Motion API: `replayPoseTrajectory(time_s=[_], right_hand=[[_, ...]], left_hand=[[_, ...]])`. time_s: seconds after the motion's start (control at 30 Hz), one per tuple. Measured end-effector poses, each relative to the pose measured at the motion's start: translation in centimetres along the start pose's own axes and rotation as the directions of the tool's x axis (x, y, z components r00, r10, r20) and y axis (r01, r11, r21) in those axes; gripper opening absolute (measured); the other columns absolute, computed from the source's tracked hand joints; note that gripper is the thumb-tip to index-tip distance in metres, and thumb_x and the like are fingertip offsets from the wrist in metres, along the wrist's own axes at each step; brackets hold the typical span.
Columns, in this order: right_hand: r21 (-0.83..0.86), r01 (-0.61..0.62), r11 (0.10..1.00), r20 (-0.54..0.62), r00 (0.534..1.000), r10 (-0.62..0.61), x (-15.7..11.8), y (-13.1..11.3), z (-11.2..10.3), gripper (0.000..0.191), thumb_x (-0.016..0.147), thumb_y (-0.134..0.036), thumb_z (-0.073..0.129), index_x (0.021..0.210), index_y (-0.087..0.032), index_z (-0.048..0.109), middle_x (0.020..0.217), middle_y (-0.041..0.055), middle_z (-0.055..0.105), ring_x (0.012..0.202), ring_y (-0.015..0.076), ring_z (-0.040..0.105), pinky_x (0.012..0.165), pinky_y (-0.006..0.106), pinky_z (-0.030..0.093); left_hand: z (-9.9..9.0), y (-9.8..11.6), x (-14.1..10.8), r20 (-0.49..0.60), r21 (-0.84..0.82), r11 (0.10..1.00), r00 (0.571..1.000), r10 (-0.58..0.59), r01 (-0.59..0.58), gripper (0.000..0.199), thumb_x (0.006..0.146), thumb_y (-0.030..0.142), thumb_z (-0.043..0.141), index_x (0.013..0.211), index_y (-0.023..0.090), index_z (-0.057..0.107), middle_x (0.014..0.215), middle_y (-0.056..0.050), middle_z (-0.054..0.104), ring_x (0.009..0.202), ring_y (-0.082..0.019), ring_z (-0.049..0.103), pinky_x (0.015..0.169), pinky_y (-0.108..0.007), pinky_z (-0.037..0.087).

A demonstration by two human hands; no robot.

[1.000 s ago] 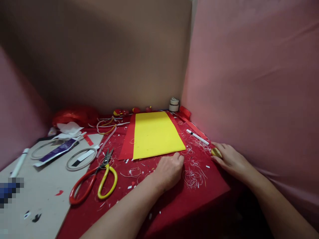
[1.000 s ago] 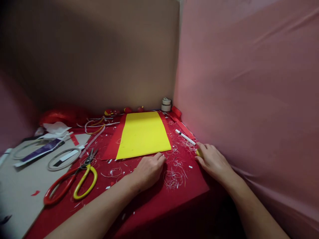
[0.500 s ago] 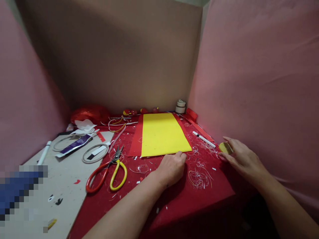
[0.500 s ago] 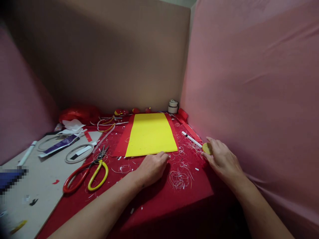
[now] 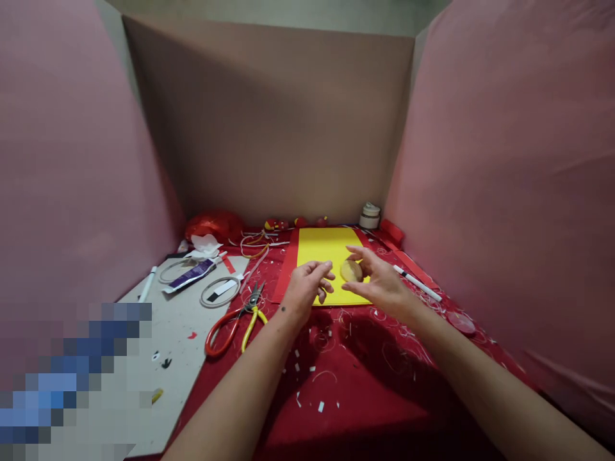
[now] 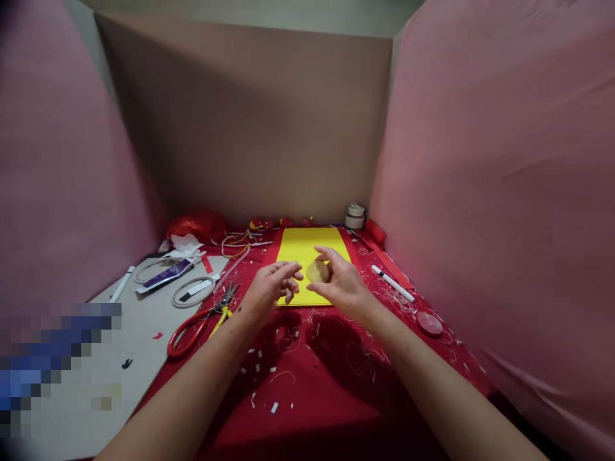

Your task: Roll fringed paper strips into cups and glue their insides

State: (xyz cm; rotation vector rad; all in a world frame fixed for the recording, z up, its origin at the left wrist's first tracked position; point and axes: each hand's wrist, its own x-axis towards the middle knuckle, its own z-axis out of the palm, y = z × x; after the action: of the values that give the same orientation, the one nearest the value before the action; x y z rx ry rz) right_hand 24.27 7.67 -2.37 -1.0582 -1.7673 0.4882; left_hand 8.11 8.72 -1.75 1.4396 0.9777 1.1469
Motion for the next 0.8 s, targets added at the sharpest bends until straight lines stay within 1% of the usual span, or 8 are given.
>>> replayPoseTrajectory(time_s=[0.07,0.1,0.23,0.33,0.47,0.6,0.7,0.8], right_hand=[[0.001,0.071,0.997,0.019,0.997,-0.071,0.9,0.4,1.2,0.056,0.069,-0.021,0.066,0.121,-0.021,0.045,0.098,0.0051,0.056,0.081,0.0157,0.056,0.071,0.03,0.048],[0.008,0.106,0.994,0.037,0.994,-0.106,1.2,0.5,1.7,0.056,0.069,-0.02,0.065,0.122,-0.021,0.045,0.099,0.0051,0.056,0.083,0.0161,0.057,0.073,0.03,0.048],[0.009,0.222,0.975,0.056,0.973,-0.222,1.3,0.4,2.9,0.052,0.072,-0.016,0.062,0.12,-0.022,0.045,0.1,0.0051,0.057,0.087,0.0171,0.056,0.08,0.034,0.046],[0.086,0.169,0.982,0.077,0.982,-0.175,0.7,0.2,2.9,0.058,0.069,-0.016,0.064,0.123,-0.023,0.043,0.106,0.0068,0.056,0.089,0.0178,0.056,0.08,0.035,0.047],[0.215,0.042,0.976,0.051,0.997,-0.054,0.0,0.7,2.4,0.062,0.068,-0.011,0.06,0.125,-0.025,0.041,0.116,0.0075,0.053,0.089,0.0165,0.055,0.081,0.035,0.048],[0.264,0.034,0.964,0.044,0.998,-0.047,-0.3,1.1,2.1,0.06,0.069,-0.006,0.054,0.124,-0.025,0.043,0.113,0.0065,0.055,0.087,0.0154,0.056,0.082,0.036,0.048],[0.143,0.159,0.977,0.012,0.987,-0.162,-0.4,1.2,2.2,0.063,0.069,-0.003,0.053,0.126,-0.027,0.043,0.115,0.0056,0.053,0.093,0.0168,0.055,0.085,0.036,0.047],[-0.01,0.324,0.946,0.049,0.945,-0.323,-0.3,1.4,2.3,0.052,0.071,-0.002,0.052,0.117,-0.026,0.054,0.115,0.0055,0.055,0.106,0.0191,0.051,0.094,0.037,0.042]], left_hand=[[-0.6,0.1,-0.1,0.059,-0.163,0.985,0.997,-0.046,0.055,0.032,0.075,0.044,0.055,0.079,0.012,0.053,0.073,-0.003,0.056,0.05,-0.007,0.052,0.038,-0.017,0.035],[-0.8,-0.1,-0.2,0.079,-0.204,0.976,0.995,-0.058,0.073,0.033,0.073,0.044,0.059,0.078,0.012,0.054,0.069,-0.002,0.055,0.05,-0.007,0.051,0.037,-0.017,0.034],[-1.0,-1.0,-0.3,0.067,-0.187,0.979,0.995,-0.074,0.086,0.025,0.069,0.036,0.065,0.072,0.012,0.056,0.049,0.005,0.046,0.037,-0.004,0.039,0.036,-0.016,0.026],[-1.2,-1.2,-0.2,0.035,-0.218,0.969,0.993,-0.114,0.119,0.021,0.066,0.029,0.067,0.07,0.011,0.058,0.045,0.007,0.043,0.035,-0.002,0.032,0.036,-0.017,0.021],[-1.5,-0.9,-0.1,0.035,-0.317,0.937,0.989,-0.141,0.145,0.024,0.064,0.029,0.069,0.074,0.01,0.059,0.054,0.005,0.047,0.04,-0.002,0.033,0.038,-0.018,0.019],[-1.7,-1.0,-0.1,0.044,-0.281,0.945,0.986,-0.162,0.168,0.023,0.065,0.028,0.069,0.074,0.01,0.059,0.056,0.005,0.045,0.041,-0.002,0.032,0.039,-0.018,0.019],[-1.7,-1.3,-0.1,0.07,-0.234,0.954,0.982,-0.177,0.188,0.022,0.066,0.029,0.068,0.074,0.01,0.06,0.057,0.004,0.046,0.042,-0.002,0.032,0.039,-0.018,0.018],[-1.7,-1.6,-0.1,0.12,-0.216,0.957,0.978,-0.171,0.194,0.021,0.067,0.029,0.067,0.071,0.01,0.059,0.059,0.003,0.048,0.042,-0.002,0.031,0.039,-0.018,0.018]])
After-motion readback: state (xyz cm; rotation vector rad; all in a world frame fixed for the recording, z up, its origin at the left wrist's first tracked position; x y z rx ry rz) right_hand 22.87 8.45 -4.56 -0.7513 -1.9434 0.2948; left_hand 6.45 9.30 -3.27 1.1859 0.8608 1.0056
